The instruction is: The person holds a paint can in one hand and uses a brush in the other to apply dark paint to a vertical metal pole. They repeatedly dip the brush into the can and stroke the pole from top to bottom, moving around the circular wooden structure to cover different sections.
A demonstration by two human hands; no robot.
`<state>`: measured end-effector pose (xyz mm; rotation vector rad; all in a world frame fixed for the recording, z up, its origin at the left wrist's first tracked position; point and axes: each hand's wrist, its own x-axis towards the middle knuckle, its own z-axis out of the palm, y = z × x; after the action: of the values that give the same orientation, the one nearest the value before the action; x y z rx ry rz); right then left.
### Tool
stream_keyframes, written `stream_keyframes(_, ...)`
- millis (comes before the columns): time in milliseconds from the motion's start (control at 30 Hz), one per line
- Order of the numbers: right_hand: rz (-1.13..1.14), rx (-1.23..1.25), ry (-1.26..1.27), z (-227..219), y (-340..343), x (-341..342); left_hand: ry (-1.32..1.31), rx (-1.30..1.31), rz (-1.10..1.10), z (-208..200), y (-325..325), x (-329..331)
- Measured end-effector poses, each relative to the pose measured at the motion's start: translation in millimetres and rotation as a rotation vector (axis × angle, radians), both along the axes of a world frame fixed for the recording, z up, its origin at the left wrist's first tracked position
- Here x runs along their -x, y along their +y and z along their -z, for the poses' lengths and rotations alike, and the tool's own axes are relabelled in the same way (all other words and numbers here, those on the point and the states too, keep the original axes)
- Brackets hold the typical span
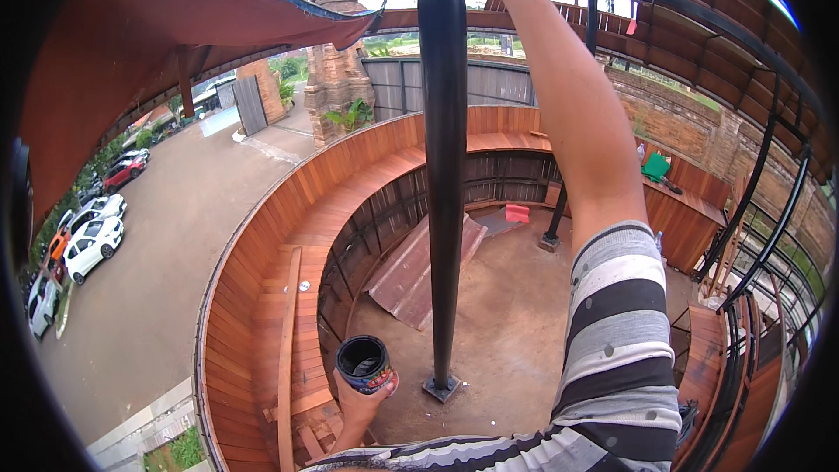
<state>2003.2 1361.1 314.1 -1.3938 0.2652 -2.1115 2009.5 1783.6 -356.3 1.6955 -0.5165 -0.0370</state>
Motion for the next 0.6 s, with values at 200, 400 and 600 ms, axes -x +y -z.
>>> stream_keyframes(200, 0.469, 1.035, 0.614, -54, 67, -12, 0.034, -0.077, -0.099, 25, 18, -10)
stream_keyframes(400, 0.833, 1.456, 1.311, 269, 74, -33, 0.086, -0.015, -0.116, 44, 28, -18)
stream_keyframes(600, 0.208, 0.953, 1.634, 437, 91, -11, 0.153, 0.089, -0.098, 63, 53, -31)
